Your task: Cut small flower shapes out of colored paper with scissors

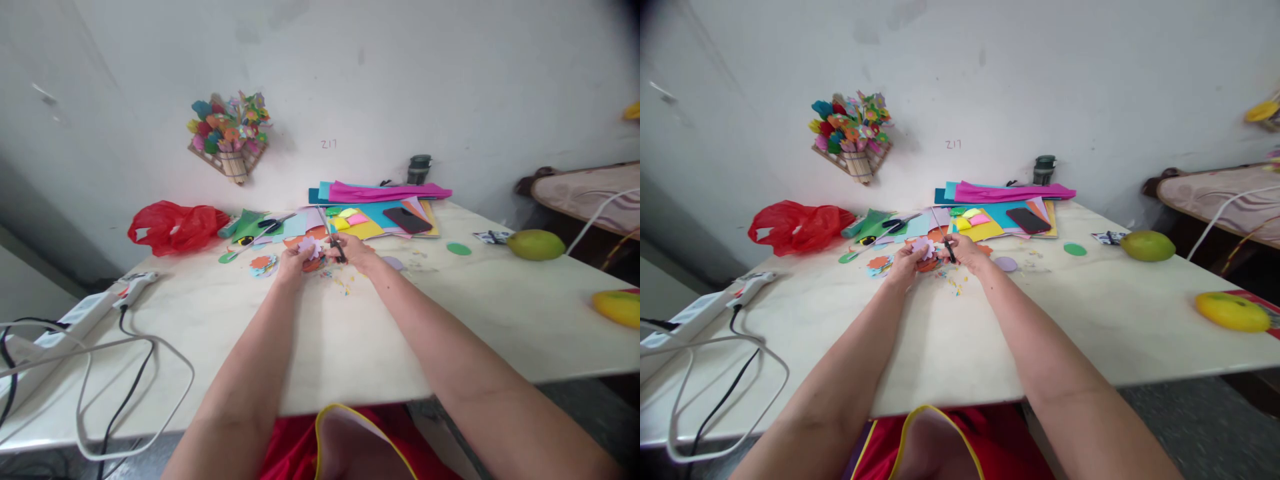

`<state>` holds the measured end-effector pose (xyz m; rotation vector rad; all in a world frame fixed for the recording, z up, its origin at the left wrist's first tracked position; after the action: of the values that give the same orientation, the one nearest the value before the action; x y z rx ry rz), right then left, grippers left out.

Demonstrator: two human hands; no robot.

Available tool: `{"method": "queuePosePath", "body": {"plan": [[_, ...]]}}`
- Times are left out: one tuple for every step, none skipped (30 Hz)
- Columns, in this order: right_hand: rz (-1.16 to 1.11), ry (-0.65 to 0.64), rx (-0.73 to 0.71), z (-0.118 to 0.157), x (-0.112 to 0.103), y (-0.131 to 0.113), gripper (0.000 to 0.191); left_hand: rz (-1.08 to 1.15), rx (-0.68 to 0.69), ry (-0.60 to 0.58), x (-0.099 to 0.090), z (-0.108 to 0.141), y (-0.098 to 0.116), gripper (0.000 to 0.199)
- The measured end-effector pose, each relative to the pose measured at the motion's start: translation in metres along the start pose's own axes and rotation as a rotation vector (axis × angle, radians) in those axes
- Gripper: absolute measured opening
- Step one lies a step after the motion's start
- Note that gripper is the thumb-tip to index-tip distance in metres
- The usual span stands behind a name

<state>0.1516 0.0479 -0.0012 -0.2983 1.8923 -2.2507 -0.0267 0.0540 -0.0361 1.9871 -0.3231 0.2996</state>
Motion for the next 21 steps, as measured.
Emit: {"method": "queuePosePath", "body": {"plan": [[0.009,-0.018,0.003,0.000,0.000,0.000,0.038,-0.005,0.000,0.003,0.000,0.000,0.001,0.039],[0.021,-0.033,0.008,0.000,0.000,0.001,0.037,-0.010,-0.002,0.008,0.001,0.000,0.001,0.038],[0.034,-0.046,0.013,0.000,0.000,0.002,0.036,-0.016,-0.006,0.017,0.002,0.001,0.002,0.036],[0.046,-0.056,0.018,-0.001,0.000,0.002,0.035,-0.019,-0.011,0.030,0.002,0.001,0.003,0.034],[0.055,-0.064,0.021,-0.001,0.000,0.003,0.034,-0.020,-0.018,0.048,0.003,0.002,0.005,0.033],[0.062,-0.071,0.021,-0.002,0.000,0.004,0.033,-0.019,-0.027,0.067,0.004,0.002,0.006,0.032],[0.069,-0.079,0.019,-0.002,0.001,0.004,0.033,-0.014,-0.033,0.083,0.005,0.003,0.007,0.031],[0.077,-0.088,0.017,-0.002,0.001,0.005,0.033,-0.008,-0.038,0.095,0.005,0.003,0.008,0.031],[0.087,-0.096,0.017,-0.002,0.001,0.005,0.032,-0.003,-0.040,0.101,0.006,0.004,0.009,0.031],[0.098,-0.104,0.019,-0.001,0.001,0.005,0.031,0.002,-0.040,0.102,0.007,0.004,0.011,0.031],[0.111,-0.111,0.023,-0.001,0.002,0.005,0.030,0.003,-0.036,0.100,0.008,0.005,0.012,0.031],[0.123,-0.119,0.027,0.000,0.002,0.005,0.029,0.003,-0.032,0.098,0.008,0.005,0.013,0.031],[0.134,-0.130,0.028,0.002,0.002,0.004,0.028,0.001,-0.027,0.098,0.009,0.005,0.013,0.031],[0.143,-0.143,0.028,0.003,0.002,0.004,0.028,-0.001,-0.023,0.098,0.009,0.005,0.014,0.031],[0.150,-0.158,0.025,0.004,0.002,0.003,0.029,-0.002,-0.021,0.097,0.009,0.005,0.014,0.031],[0.154,-0.172,0.023,0.005,0.002,0.003,0.030,-0.003,-0.018,0.098,0.009,0.006,0.014,0.031],[0.159,-0.186,0.023,0.005,0.002,0.002,0.030,-0.003,-0.016,0.099,0.010,0.006,0.015,0.031],[0.164,-0.197,0.025,0.006,0.002,0.002,0.031,-0.002,-0.015,0.102,0.010,0.006,0.015,0.032],[0.169,-0.202,0.027,0.006,0.003,0.002,0.031,0.001,-0.017,0.107,0.010,0.006,0.015,0.032],[0.174,-0.203,0.031,0.006,0.003,0.001,0.031,0.006,-0.022,0.115,0.010,0.006,0.016,0.032],[0.177,-0.203,0.035,0.007,0.003,0.001,0.031,0.015,-0.030,0.127,0.010,0.006,0.016,0.033]]}}
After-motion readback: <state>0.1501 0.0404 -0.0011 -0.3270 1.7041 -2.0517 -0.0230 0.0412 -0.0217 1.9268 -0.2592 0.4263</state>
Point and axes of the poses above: each hand's wrist, its own z-axis away from the middle knuckle, its own x-axis out of the palm, y = z × x, the point moved 3 cm from there along -z, towards the middle knuckle, and after that the axes turned 14 degrees about x, right-handed, at the moved point
